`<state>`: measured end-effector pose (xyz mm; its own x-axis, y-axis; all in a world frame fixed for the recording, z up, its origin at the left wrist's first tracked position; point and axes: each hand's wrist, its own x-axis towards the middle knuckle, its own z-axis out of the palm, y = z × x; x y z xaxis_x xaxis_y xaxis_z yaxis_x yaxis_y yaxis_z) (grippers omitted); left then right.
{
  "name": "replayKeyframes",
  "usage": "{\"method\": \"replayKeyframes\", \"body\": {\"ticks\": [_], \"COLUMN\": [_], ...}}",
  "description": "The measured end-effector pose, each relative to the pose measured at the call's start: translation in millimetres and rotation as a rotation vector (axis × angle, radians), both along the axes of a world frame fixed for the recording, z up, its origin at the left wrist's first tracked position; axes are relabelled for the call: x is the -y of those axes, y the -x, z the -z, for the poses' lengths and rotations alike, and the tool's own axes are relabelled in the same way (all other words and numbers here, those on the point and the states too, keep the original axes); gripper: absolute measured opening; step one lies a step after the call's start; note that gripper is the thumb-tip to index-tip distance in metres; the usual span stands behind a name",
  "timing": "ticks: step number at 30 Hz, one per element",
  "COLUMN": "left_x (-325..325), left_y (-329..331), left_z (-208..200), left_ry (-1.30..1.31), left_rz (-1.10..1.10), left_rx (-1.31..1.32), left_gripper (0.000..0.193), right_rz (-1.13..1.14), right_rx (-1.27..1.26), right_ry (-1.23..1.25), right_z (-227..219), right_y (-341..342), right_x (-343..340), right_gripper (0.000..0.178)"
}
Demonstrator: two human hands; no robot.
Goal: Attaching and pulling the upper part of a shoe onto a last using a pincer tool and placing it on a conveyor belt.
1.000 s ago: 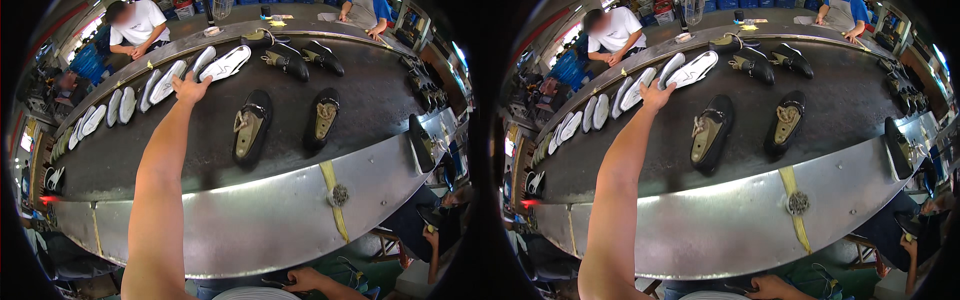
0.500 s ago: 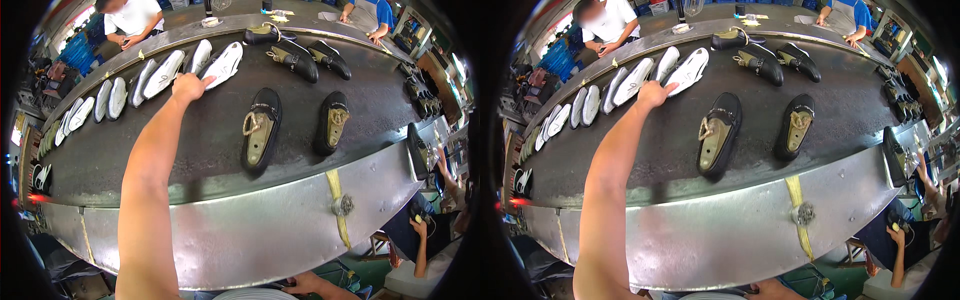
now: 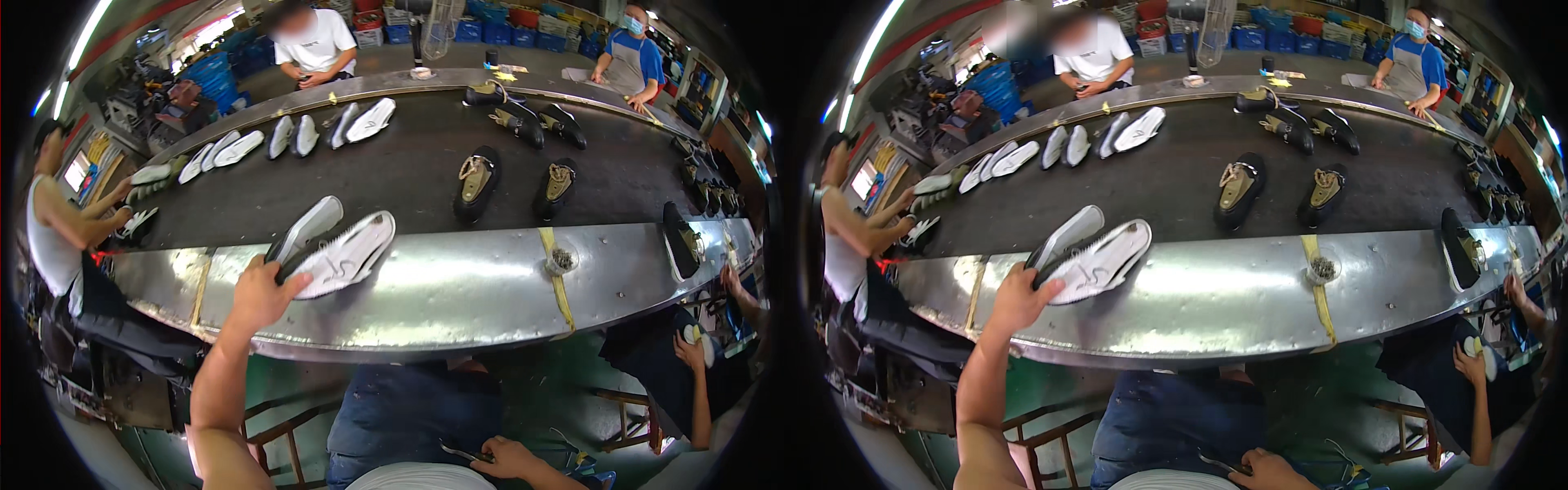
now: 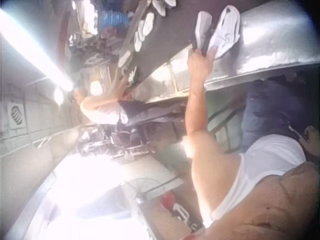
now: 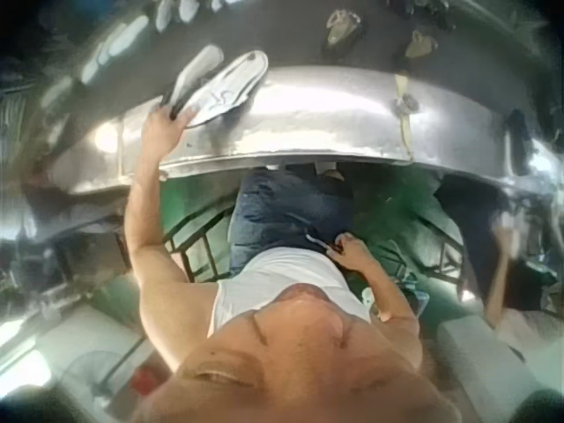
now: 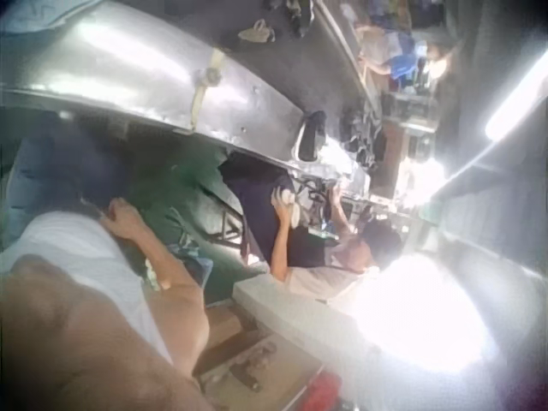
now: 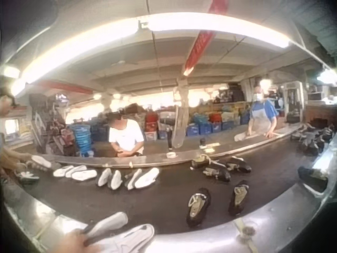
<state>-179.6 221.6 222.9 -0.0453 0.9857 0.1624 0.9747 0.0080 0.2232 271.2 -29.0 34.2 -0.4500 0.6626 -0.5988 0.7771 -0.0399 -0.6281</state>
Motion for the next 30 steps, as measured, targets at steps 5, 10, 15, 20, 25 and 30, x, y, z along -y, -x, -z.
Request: {"method": "replayKeyframes", "body": {"ticks": [5,10,15,20,25,30], "left_x": [112.3,96.0,60.7,81.6,217.3,312.6], "left_y": [14.2,-20.8,-23.3,-31.7,-108.5,-178.0], "left_z": [51.8,58.2,27.7,38.2,98.5,155.6], "left_ry": [-0.282,-0.328,0.070,0.123,-0.106,0.145], "left_rz": [0.062,0.209,-0.066,-0.031,0.250,0.411], "left_rx": [-0.177,-0.016,0.154,0.352,0.706,0.506], "left_gripper": [0.052,0.068,0.082,0.076,0.088,0.098], "right_rz": [0.003,-0.020,0.063,0.406,0.834,1.042], "right_rx": [0.125,0.178,0.014,-0.100,-0.581,-0.853], "right_ry": [0.024,-0.177,-0.379,-0.251,-0.045,0.396], "right_z": [-16.1,9.6,8.6,14.0,13.5,-10.0], "right_y": [7.2,6.0,10.3,-3.5,-7.1,0.3], "right_x": [54.2,110.1,123.8,128.2,75.9,-19.3], "right_gripper": [0.065,0.053,0.039,0.037,0.030,0.063]}}
